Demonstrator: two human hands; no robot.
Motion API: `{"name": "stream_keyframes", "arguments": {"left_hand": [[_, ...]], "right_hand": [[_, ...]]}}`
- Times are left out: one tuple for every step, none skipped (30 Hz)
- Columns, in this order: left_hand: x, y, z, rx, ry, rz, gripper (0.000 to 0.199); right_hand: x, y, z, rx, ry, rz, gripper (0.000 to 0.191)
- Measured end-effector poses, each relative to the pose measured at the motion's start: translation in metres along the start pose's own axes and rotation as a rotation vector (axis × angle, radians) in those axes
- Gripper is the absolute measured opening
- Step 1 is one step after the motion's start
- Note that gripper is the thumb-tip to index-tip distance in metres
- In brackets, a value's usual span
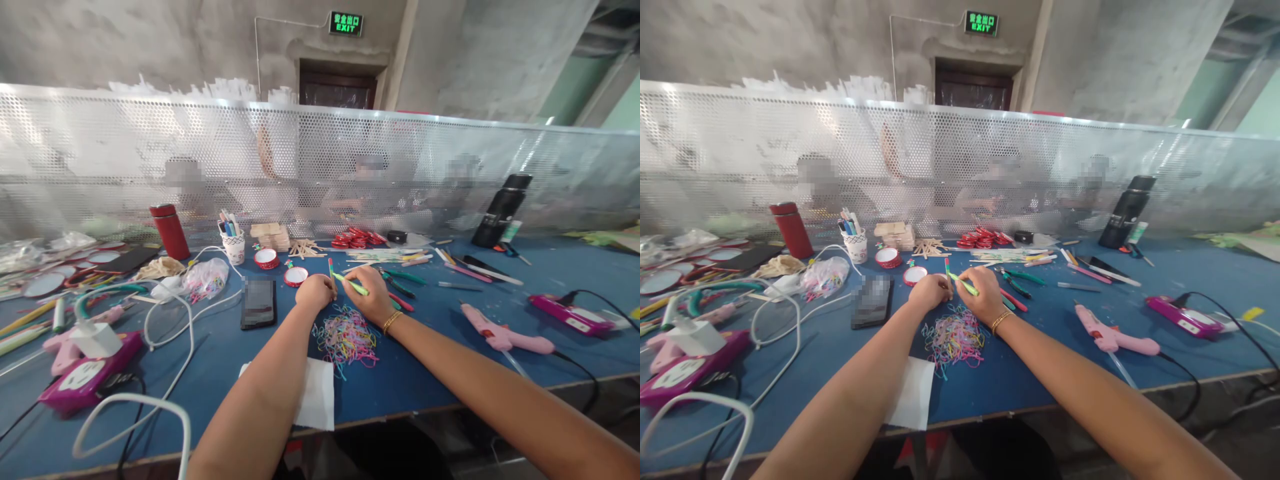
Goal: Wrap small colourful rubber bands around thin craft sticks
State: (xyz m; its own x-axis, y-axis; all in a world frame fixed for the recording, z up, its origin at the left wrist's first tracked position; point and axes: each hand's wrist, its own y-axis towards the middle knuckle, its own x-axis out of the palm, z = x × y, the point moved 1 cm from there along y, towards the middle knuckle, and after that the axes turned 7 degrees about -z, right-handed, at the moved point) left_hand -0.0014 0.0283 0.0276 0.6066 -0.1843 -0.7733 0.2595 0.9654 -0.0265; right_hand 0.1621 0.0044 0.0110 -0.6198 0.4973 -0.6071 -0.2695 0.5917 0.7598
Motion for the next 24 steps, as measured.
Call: {"name": "stream_keyframes", "arguments": {"left_hand": [[-0.0001,0.0001,0.0,-0.002,-0.001,0.0,0.012],[-0.0001,0.0002,0.0,-0.002,-0.001,-0.002,0.013],[-0.0002,0.0002,0.0,-0.001,-0.002,-0.003,0.014],[-0.0003,0.0003,0.0001,0.0,-0.004,-0.006,0.014],[-0.0004,0.0004,0.0001,0.0,-0.005,-0.008,0.014],[-0.0006,0.0005,0.0002,-0.001,-0.005,-0.009,0.014],[-0.0007,0.0007,0.0002,-0.002,-0.006,-0.011,0.013],[-0.0009,0.0009,0.0002,0.0,-0.008,-0.014,0.012],[-0.0011,0.0012,0.0002,0.003,-0.01,-0.016,0.01],[-0.0013,0.0014,0.0002,0.011,-0.011,-0.018,0.009],[-0.0015,0.0017,0.0001,0.014,-0.01,-0.017,0.008],[-0.0016,0.0019,0.0,0.015,-0.01,-0.015,0.008],[-0.0017,0.0021,-0.0001,0.014,-0.011,-0.013,0.008],[-0.0017,0.0022,-0.0002,0.01,-0.012,-0.009,0.009],[-0.0017,0.0022,-0.0002,0.009,-0.015,-0.006,0.009],[-0.0016,0.0022,-0.0002,0.011,-0.02,-0.004,0.009],[-0.0015,0.0023,-0.0003,0.012,-0.025,-0.002,0.008],[-0.0015,0.0023,-0.0003,0.014,-0.028,-0.001,0.008],[-0.0014,0.0024,-0.0005,0.018,-0.028,-0.002,0.007],[-0.0013,0.0026,-0.0007,0.026,-0.028,-0.003,0.007],[-0.0012,0.003,-0.001,0.037,-0.028,-0.005,0.007],[-0.001,0.0034,-0.0014,0.049,-0.026,-0.007,0.006],[-0.0008,0.0039,-0.0019,0.057,-0.026,-0.008,0.006],[-0.0006,0.0046,-0.0025,0.061,-0.027,-0.007,0.006]], "right_hand": [[0.0003,0.0002,0.0004,0.004,-0.003,0.0,0.013],[0.0005,0.0003,0.001,0.012,-0.005,0.005,0.013],[0.0005,0.0005,0.0016,0.02,-0.006,0.013,0.013],[0.0003,0.0006,0.0019,0.026,-0.005,0.023,0.013],[-0.0001,0.0007,0.002,0.028,-0.002,0.032,0.013],[-0.0005,0.0009,0.0016,0.025,0.0,0.039,0.013],[-0.0009,0.0012,0.0008,0.018,0.002,0.04,0.013],[-0.0012,0.0014,-0.0001,0.011,0.002,0.037,0.013],[-0.0014,0.0018,-0.0011,0.003,0.001,0.027,0.013],[-0.0015,0.0021,-0.0019,-0.002,-0.002,0.017,0.013],[-0.0015,0.0025,-0.0023,-0.003,-0.005,0.008,0.013],[-0.0015,0.0027,-0.0023,0.001,-0.01,0.006,0.012],[-0.0016,0.003,-0.0019,0.009,-0.015,0.009,0.012],[-0.0018,0.0031,-0.0013,0.019,-0.018,0.015,0.012],[-0.0021,0.0032,-0.0007,0.029,-0.021,0.025,0.012],[-0.0023,0.0032,-0.0002,0.036,-0.02,0.034,0.012],[-0.0026,0.0032,-0.0001,0.037,-0.017,0.039,0.012],[-0.0027,0.0031,-0.0003,0.032,-0.012,0.04,0.012],[-0.0027,0.0031,-0.0009,0.023,-0.008,0.038,0.012],[-0.0027,0.0031,-0.0016,0.011,-0.004,0.032,0.012],[-0.0026,0.0032,-0.0025,-0.001,-0.002,0.024,0.012],[-0.0024,0.0032,-0.0031,-0.011,-0.002,0.015,0.011],[-0.0024,0.0032,-0.0035,-0.015,-0.003,0.01,0.011],[-0.0025,0.0032,-0.0035,-0.013,-0.004,0.01,0.011]]}}
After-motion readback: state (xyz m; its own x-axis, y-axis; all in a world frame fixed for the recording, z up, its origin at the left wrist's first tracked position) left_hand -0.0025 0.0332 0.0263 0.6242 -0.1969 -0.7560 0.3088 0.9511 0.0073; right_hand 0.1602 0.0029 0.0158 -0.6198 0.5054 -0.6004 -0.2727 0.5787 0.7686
